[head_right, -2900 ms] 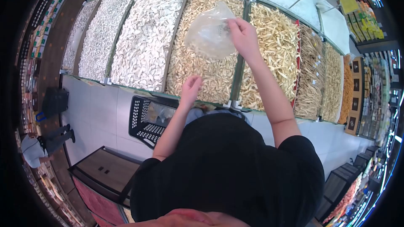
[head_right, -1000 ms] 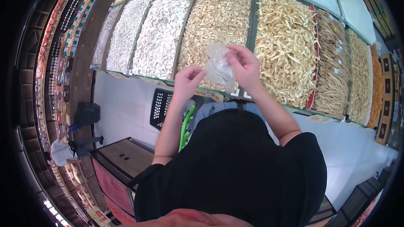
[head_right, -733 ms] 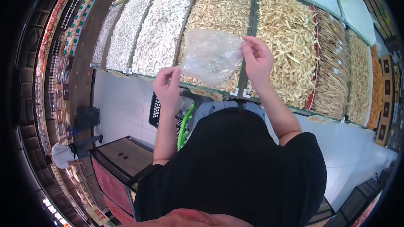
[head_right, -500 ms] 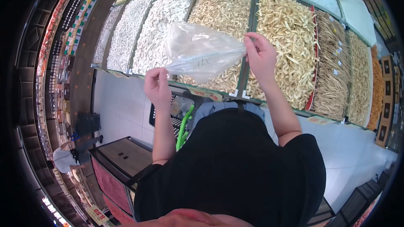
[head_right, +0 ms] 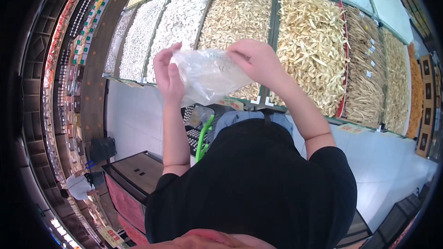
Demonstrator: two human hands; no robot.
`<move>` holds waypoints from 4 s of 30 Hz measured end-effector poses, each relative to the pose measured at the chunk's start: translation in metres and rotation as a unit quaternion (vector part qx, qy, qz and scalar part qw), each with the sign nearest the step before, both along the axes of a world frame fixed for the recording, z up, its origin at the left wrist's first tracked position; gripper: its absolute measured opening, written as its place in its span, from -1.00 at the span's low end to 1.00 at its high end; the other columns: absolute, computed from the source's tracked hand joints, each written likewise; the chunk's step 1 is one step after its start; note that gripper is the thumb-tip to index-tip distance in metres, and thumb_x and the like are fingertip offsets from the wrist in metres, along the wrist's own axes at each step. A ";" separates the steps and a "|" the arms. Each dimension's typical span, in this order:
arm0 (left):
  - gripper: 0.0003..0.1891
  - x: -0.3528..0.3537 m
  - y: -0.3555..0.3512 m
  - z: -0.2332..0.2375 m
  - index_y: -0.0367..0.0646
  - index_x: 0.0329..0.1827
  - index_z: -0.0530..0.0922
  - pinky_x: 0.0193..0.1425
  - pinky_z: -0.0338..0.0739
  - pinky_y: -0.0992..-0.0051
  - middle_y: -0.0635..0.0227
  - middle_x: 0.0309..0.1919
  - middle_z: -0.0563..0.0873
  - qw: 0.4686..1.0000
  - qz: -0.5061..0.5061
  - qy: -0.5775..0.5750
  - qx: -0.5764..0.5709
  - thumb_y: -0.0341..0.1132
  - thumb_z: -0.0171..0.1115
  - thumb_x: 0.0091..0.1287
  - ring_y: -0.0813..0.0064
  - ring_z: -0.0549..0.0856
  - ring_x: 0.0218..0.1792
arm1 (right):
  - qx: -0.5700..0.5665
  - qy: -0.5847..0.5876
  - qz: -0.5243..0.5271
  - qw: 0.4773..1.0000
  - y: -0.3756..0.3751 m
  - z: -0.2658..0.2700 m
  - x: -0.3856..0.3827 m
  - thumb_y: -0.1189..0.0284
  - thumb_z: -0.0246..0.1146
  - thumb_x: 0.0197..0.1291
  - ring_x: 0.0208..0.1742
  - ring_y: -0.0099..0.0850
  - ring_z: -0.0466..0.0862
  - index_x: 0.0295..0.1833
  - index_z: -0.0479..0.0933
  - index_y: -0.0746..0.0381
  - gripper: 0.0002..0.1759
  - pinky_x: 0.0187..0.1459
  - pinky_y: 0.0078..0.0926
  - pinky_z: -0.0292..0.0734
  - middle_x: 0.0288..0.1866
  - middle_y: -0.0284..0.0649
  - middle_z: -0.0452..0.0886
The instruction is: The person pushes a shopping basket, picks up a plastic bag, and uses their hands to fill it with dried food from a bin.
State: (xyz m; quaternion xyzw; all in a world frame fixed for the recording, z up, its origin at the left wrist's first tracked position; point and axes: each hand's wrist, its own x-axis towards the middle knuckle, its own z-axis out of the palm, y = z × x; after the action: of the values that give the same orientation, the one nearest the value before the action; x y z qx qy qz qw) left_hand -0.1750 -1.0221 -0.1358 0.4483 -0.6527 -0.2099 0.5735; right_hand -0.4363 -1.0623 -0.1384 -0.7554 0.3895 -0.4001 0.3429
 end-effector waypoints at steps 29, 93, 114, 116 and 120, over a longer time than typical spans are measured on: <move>-0.61 -0.047 -0.015 -0.112 -0.14 0.37 0.41 0.38 0.56 0.22 0.23 0.26 0.63 0.757 -0.065 0.556 0.336 -0.09 -0.04 0.68 0.35 0.64 0.29 | 0.259 -0.397 -0.088 0.876 0.016 -0.023 -0.010 0.40 0.13 0.60 -0.27 -0.60 0.73 0.19 0.63 0.35 -0.70 -0.25 -0.58 0.67 -0.15 -0.27 0.75; -0.89 0.159 0.176 -0.035 -0.30 -0.06 0.68 0.08 0.58 0.49 0.33 -0.13 0.77 0.949 0.234 0.188 0.101 -0.45 0.31 0.44 0.52 0.71 -0.07 | 0.196 -0.112 0.020 0.974 0.102 -0.124 0.111 0.47 0.45 0.30 0.21 -0.39 0.64 0.43 0.41 0.30 -0.38 0.15 -0.43 0.61 0.21 -0.15 0.60; -0.77 0.201 0.434 -0.166 -0.18 -0.16 0.67 -0.04 0.61 0.23 0.22 -0.19 0.74 0.931 0.267 -0.055 0.242 -0.41 0.51 0.16 0.10 0.74 -0.13 | -0.059 0.218 0.402 0.888 0.262 -0.103 0.292 0.59 0.34 0.13 0.05 -0.09 0.68 0.02 0.62 0.17 -0.69 0.04 -0.18 0.62 -0.02 -0.18 0.65; -0.79 0.202 0.435 -0.175 -0.18 -0.17 0.67 -0.03 0.61 0.23 0.21 -0.21 0.73 0.928 0.282 -0.064 0.235 -0.44 0.49 0.15 0.09 0.72 -0.12 | -0.081 0.224 0.405 0.883 0.262 -0.119 0.286 0.61 0.33 0.13 0.05 -0.06 0.67 0.18 0.57 0.14 -0.54 0.04 -0.15 0.61 -0.01 -0.13 0.64; -0.81 0.205 0.431 -0.183 -0.20 -0.22 0.66 0.04 0.59 0.26 0.21 -0.23 0.72 0.917 0.301 -0.053 0.257 -0.51 0.45 0.10 0.07 0.69 -0.08 | 0.125 0.383 0.385 0.830 0.263 -0.115 0.278 0.61 0.29 0.10 -0.04 0.01 0.71 0.36 0.38 0.13 -0.34 0.00 -0.07 0.60 -0.17 -0.01 0.69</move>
State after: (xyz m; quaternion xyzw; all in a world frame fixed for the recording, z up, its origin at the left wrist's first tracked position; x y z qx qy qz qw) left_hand 0.0304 -0.5914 -0.3187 0.7657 -0.4405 -0.1637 0.4391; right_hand -0.1583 -0.7989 -0.2538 -0.8874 0.2144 0.1381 0.3840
